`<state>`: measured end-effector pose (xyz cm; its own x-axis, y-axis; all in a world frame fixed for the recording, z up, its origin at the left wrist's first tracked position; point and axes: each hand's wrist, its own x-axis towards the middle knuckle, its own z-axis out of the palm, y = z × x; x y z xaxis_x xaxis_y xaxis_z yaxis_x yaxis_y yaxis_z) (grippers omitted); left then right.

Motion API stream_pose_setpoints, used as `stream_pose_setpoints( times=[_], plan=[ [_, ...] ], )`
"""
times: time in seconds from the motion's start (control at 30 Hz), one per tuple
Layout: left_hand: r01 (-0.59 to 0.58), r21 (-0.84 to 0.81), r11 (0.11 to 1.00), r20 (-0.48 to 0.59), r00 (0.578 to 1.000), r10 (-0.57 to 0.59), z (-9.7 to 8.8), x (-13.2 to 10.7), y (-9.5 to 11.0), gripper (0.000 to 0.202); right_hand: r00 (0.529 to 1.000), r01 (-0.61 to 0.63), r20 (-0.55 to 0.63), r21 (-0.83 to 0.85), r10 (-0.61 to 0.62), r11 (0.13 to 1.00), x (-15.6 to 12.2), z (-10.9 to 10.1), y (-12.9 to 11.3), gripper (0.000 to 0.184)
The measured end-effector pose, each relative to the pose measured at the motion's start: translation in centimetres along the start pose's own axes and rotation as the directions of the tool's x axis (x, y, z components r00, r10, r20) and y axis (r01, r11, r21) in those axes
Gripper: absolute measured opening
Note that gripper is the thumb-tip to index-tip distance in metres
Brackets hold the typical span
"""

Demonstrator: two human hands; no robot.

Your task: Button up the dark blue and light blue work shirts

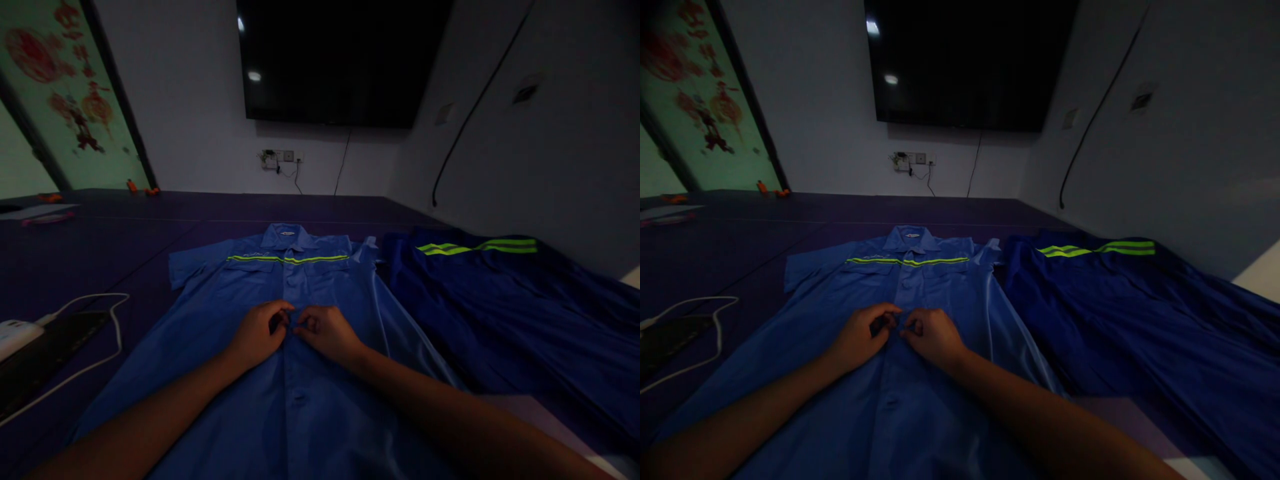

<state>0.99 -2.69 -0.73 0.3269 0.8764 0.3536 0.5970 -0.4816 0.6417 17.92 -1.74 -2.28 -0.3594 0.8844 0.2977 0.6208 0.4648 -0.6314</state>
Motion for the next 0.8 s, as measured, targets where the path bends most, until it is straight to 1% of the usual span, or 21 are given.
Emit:
stream_pose_setpoints(
  times=[0.3,0.5,0.8],
  plan=[
    [0.017,-0.056,0.998,0.018,1.000,-0.016,-0.02,0.13,-0.26,0.031,1.000,0.004,0.016,0.009,-0.004,1.000,-0.07,-0.08,0.00,0.010],
    [0.011,-0.030,1.000,0.009,1.000,-0.011,-0.20,0.17,-0.29,0.020,0.999,0.000,0.034,0.020,0.000,1.000,-0.06,-0.02,0.18,0.009],
    [0.023,-0.077,0.997,0.013,1.000,-0.022,-0.44,0.30,-0.09,0.020,0.999,0.005,0.052,0.003,-0.005,1.000,-0.01,-0.18,0.20,0.011]
  ],
)
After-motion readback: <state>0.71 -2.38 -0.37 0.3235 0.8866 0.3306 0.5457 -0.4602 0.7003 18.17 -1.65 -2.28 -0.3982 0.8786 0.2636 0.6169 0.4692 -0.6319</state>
